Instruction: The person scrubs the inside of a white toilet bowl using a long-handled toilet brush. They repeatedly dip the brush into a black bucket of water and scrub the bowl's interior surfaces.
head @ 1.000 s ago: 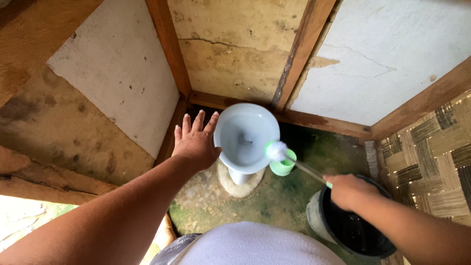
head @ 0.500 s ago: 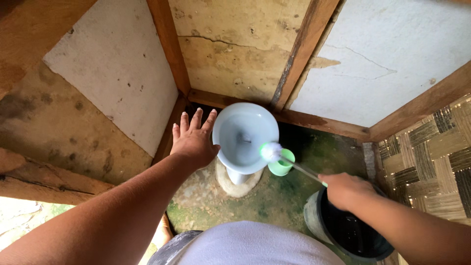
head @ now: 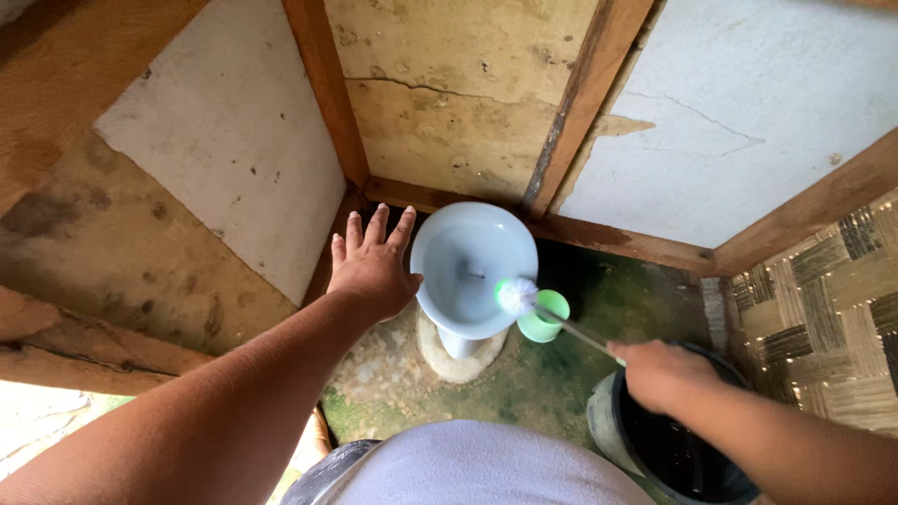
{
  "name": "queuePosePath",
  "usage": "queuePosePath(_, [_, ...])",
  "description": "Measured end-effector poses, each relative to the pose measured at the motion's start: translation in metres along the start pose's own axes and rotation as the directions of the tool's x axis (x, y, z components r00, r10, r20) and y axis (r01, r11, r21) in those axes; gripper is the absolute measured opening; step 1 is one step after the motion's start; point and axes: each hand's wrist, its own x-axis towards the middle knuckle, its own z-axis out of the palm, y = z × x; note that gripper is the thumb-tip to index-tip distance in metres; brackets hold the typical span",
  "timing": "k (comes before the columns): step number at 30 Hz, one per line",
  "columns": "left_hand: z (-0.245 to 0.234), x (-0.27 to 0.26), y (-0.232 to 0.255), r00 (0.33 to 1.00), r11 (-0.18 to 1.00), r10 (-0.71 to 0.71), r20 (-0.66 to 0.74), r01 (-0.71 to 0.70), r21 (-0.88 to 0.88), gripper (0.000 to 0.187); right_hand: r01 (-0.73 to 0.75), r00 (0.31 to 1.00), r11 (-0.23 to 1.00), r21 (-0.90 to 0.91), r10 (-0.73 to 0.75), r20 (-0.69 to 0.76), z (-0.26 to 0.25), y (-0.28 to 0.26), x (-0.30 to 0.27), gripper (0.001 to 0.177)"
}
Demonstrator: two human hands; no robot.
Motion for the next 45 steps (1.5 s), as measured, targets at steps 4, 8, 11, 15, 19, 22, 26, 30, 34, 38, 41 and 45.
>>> queuePosePath(4, [-0.001, -0.004, -0.005, 1.0, 1.0, 0.006, -0.008, -0.005, 0.025, 0.097, 0.009, 1.0, 1.0, -0.01, -0.009, -0.025, -0.012, -0.011, 0.013, 0.052])
queuePosePath(8, [0.001, -0.008, -0.009, 1.0, 1.0, -0.005, -0.027, 0.005, 0.003, 0.096, 0.085, 0.996, 0.994, -0.07, -0.086, -0.01, -0.01, -0.027, 0.009, 0.05])
queuePosePath(11, [0.006, -0.011, -0.013, 0.999, 1.0, -0.003, -0.043, 0.002, -0.012, 0.097, 0.118, 0.993, 0.984, -0.135, -0.12, -0.008, -0.009, -0.038, 0.003, 0.05])
queuePosePath(15, [0.008, -0.017, -0.021, 0.998, 1.0, 0.004, -0.057, -0.004, 0.006, 0.096, 0.078, 0.996, 0.987, -0.138, -0.084, -0.036, -0.027, -0.048, 0.011, 0.047])
queuePosePath(19, [0.007, -0.025, -0.03, 0.999, 1.0, -0.015, -0.05, 0.015, 0.003, 0.098, 0.094, 0.99, 0.977, -0.19, -0.112, -0.086, -0.04, -0.046, 0.025, 0.048])
queuePosePath(22, [0.006, -0.029, -0.033, 0.999, 0.999, -0.034, -0.038, 0.035, 0.005, 0.097, 0.113, 0.989, 0.97, -0.216, -0.13, -0.065, -0.043, -0.04, 0.032, 0.043])
queuePosePath(26, [0.006, -0.032, -0.034, 0.998, 0.998, -0.062, -0.003, 0.062, 0.01, 0.096, 0.088, 0.994, 0.982, -0.167, -0.096, -0.043, -0.035, -0.039, 0.032, 0.05])
queuePosePath(30, [0.008, -0.034, -0.04, 0.997, 0.997, -0.077, -0.015, 0.077, -0.001, 0.097, 0.101, 0.994, 0.99, -0.096, -0.097, 0.042, -0.009, -0.06, 0.031, 0.045])
queuePosePath(34, [0.014, -0.036, -0.046, 0.994, 0.994, -0.105, -0.013, 0.105, -0.012, 0.097, 0.213, 0.977, 0.975, -0.06, -0.211, 0.035, 0.033, -0.103, 0.039, 0.049])
queuePosePath(38, [0.019, -0.032, -0.051, 0.994, 0.994, -0.109, -0.009, 0.109, -0.023, 0.097, 0.236, 0.972, 0.958, 0.161, -0.234, -0.029, 0.047, -0.112, 0.049, 0.054])
queuePosePath(41, [0.021, -0.029, -0.053, 0.994, 0.994, -0.108, -0.01, 0.108, -0.012, 0.098, 0.288, 0.957, 0.921, 0.262, -0.281, -0.068, 0.039, -0.084, 0.041, 0.057])
queuePosePath(45, [0.024, -0.026, -0.056, 0.993, 0.991, -0.117, -0.009, 0.116, -0.059, 0.098, 0.305, 0.952, 0.938, 0.165, -0.302, -0.043, 0.02, -0.047, 0.013, 0.057])
